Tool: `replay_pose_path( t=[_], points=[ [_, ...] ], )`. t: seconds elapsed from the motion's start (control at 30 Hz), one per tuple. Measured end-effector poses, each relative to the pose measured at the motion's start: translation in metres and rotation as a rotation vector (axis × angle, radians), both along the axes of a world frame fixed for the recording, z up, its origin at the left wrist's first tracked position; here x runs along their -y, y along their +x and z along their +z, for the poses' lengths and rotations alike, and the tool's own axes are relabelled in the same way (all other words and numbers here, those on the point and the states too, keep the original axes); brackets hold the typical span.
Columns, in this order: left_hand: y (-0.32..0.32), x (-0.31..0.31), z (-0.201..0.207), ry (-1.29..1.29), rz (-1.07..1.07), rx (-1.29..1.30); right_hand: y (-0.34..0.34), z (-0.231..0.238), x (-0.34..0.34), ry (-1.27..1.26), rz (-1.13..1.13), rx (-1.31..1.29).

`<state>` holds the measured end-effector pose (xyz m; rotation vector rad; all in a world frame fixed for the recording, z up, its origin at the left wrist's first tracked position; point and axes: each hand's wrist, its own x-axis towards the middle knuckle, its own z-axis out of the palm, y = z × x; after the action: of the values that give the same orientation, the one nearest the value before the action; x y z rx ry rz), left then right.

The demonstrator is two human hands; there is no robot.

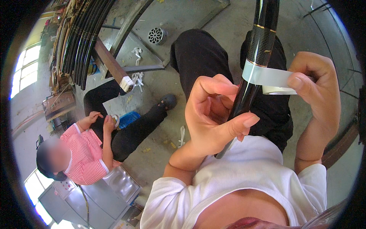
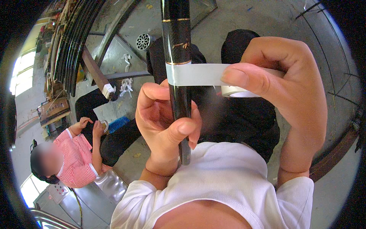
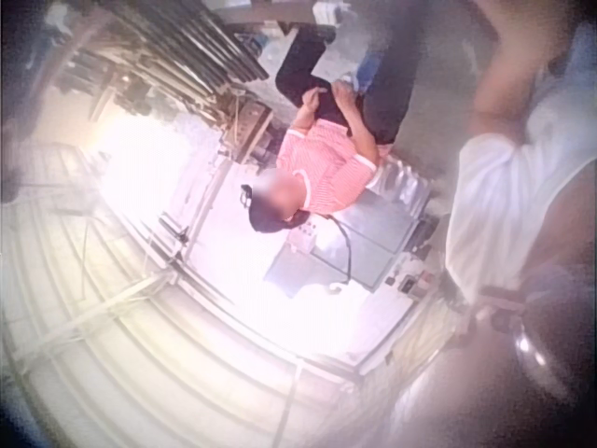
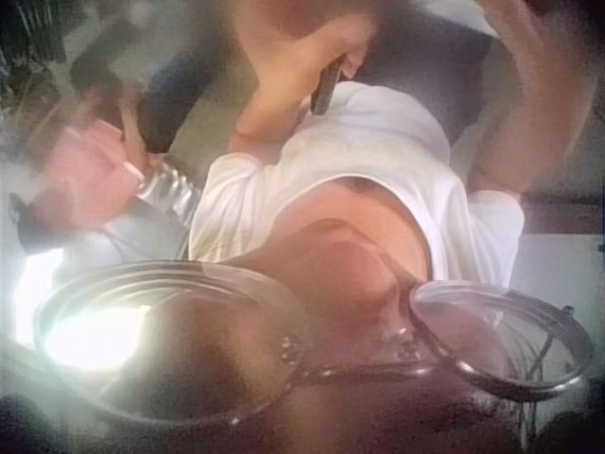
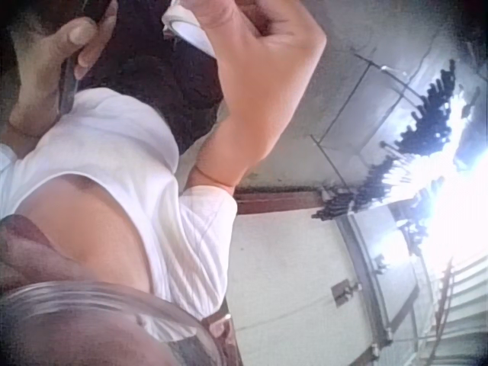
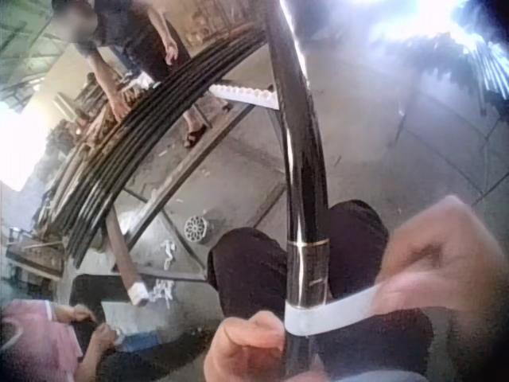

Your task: The person wraps white tape around a long black pole by hand, rotating the pole to create a spiral wrap. They pick up the pole from a table and place it onto a storage rack after completing the wrap.

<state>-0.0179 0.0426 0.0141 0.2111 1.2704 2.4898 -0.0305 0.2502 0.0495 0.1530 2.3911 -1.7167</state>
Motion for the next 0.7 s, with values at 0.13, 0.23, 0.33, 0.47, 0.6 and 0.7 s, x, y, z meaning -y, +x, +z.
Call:
replay_pose_path(
  t=[0.13, 0.23, 0.33, 0.47, 0.6, 0.7],
  points=[
    [0.0, -0.001, -0.004, 0.079, -0.047, -0.013, -0.001, -0.006, 0.005, -0.12, -0.007, 0.015],
    [0.004, -0.003, -0.003, 0.162, -0.109, 0.018, -0.003, -0.014, 0.014, -0.207, 0.0, -0.069],
    [0.001, -0.002, -0.006, 0.178, -0.225, 0.069, -0.004, -0.028, 0.022, -0.387, -0.009, -0.15],
    [-0.002, -0.004, -0.006, 0.099, -0.184, -0.017, -0.004, -0.032, 0.026, -0.377, -0.032, -0.207],
    [-0.009, -0.003, -0.001, -0.193, -0.147, -0.141, -0.006, -0.034, 0.023, -0.467, 0.006, -0.222],
    [-0.009, -0.006, 0.014, -0.18, -0.192, 0.175, -0.01, -0.032, 0.02, -0.488, 0.036, -0.22]
  ],
)
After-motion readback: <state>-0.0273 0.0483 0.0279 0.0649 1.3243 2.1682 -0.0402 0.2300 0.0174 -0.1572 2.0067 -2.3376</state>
